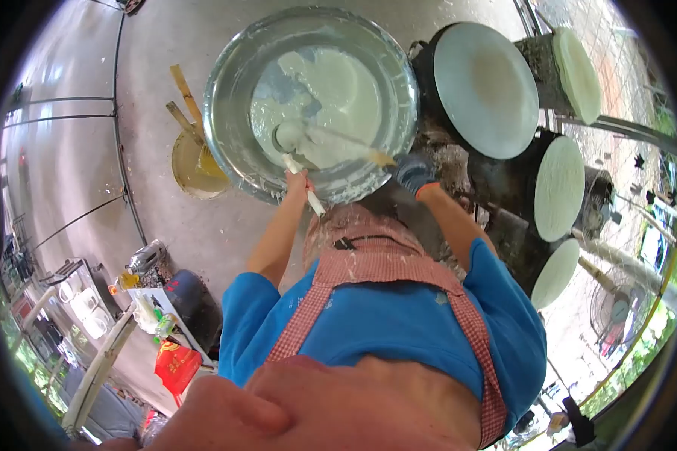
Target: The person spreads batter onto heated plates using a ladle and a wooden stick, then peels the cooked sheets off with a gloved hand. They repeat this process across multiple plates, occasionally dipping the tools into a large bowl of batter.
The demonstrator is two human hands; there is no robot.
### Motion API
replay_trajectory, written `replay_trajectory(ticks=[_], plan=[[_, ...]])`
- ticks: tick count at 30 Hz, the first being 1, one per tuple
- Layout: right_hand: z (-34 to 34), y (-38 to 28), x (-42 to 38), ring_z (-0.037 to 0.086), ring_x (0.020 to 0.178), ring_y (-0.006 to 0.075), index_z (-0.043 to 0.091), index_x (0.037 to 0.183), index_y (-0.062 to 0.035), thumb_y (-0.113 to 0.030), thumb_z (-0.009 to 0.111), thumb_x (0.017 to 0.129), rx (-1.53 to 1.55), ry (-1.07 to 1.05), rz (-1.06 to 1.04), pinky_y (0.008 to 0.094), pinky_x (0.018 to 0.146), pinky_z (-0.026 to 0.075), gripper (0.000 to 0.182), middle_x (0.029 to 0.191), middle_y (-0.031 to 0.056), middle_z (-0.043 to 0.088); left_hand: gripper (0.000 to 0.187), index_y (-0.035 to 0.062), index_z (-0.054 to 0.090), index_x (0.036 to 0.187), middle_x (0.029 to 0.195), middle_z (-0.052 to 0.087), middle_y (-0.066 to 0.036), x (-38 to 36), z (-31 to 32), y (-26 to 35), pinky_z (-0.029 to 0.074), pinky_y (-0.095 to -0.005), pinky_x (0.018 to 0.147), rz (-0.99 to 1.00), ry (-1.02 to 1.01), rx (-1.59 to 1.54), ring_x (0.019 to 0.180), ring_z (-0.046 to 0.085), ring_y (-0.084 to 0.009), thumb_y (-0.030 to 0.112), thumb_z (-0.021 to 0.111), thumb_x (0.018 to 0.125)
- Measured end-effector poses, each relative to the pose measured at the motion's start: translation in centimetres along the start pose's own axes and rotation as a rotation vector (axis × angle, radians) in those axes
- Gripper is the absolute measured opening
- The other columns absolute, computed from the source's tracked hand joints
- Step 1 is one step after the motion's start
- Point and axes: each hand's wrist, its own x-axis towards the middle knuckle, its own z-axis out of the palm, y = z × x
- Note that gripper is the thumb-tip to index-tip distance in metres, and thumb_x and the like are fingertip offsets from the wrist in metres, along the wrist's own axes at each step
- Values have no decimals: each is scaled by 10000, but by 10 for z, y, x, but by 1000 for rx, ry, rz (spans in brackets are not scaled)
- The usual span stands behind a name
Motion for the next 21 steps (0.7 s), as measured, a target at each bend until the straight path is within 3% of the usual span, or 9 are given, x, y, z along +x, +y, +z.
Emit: replay_trajectory(ticks=[2,4,9,12,14,16,18,19,21], plan=[[6,3,-2,563,779,321,592,867,-56,-458,462,765,-51,11,-9,415,704,428,435,824,178,589,329,80,264,1072,561,362,-66,11,8,7,265,-249,266,-26,-24,0,331,323,-133,32,433,794],[6,-4,-17,563,747,325,590,874,-66,-455,463,764,35,-74,32,408,677,432,423,802,177,587,199,108,367,986,562,336,-17,11,3,17,242,-210,282,-446,-345,-446,364,312,-83,111,463,812],[-4,18,-66,563,729,337,561,938,-93,-442,471,774,92,162,3,419,639,436,397,833,175,584,154,99,387,854,565,292,34,-93,-3,59,213,-166,293,-460,-719,-562,392,266,-39,229,467,836],[-22,39,-76,563,734,339,562,928,-87,-413,498,769,-15,486,-111,410,634,444,368,822,175,586,207,104,379,832,526,275,45,-209,0,90,187,-150,284,-118,-707,-348,361,231,-24,285,480,840],[-94,24,-100,561,741,342,563,957,-84,-377,544,754,214,515,-199,398,635,448,357,824,174,591,226,121,389,863,493,262,56,-288,-5,117,169,-145,278,9,-726,-230,338,213,-21,317,497,835],[-139,24,-102,581,754,310,571,976,-70,-325,592,737,240,766,-254,366,654,455,350,834,169,599,233,131,393,876,478,256,60,-357,-6,142,160,-144,275,101,-739,-189,326,208,-20,328,508,829],[-192,17,-113,592,740,272,576,977,-66,-306,607,733,354,920,-330,342,659,455,344,828,159,604,239,162,388,1014,479,269,50,-420,-9,158,156,-152,273,692,-502,90,325,228,-20,294,489,843],[-210,12,-120,603,725,234,581,977,-62,-288,622,729,447,1026,-394,317,664,456,338,821,149,610,239,162,388,1014,479,269,50,-448,-6,162,156,-152,273,733,-505,110,325,228,-20,294,489,843],[-227,2,-133,602,719,235,582,976,-64,-327,632,715,599,1029,-494,317,653,458,374,804,146,612,338,213,333,1141,492,289,38,-487,-5,167,168,-167,267,1119,-359,166,318,236,-31,246,488,843]])
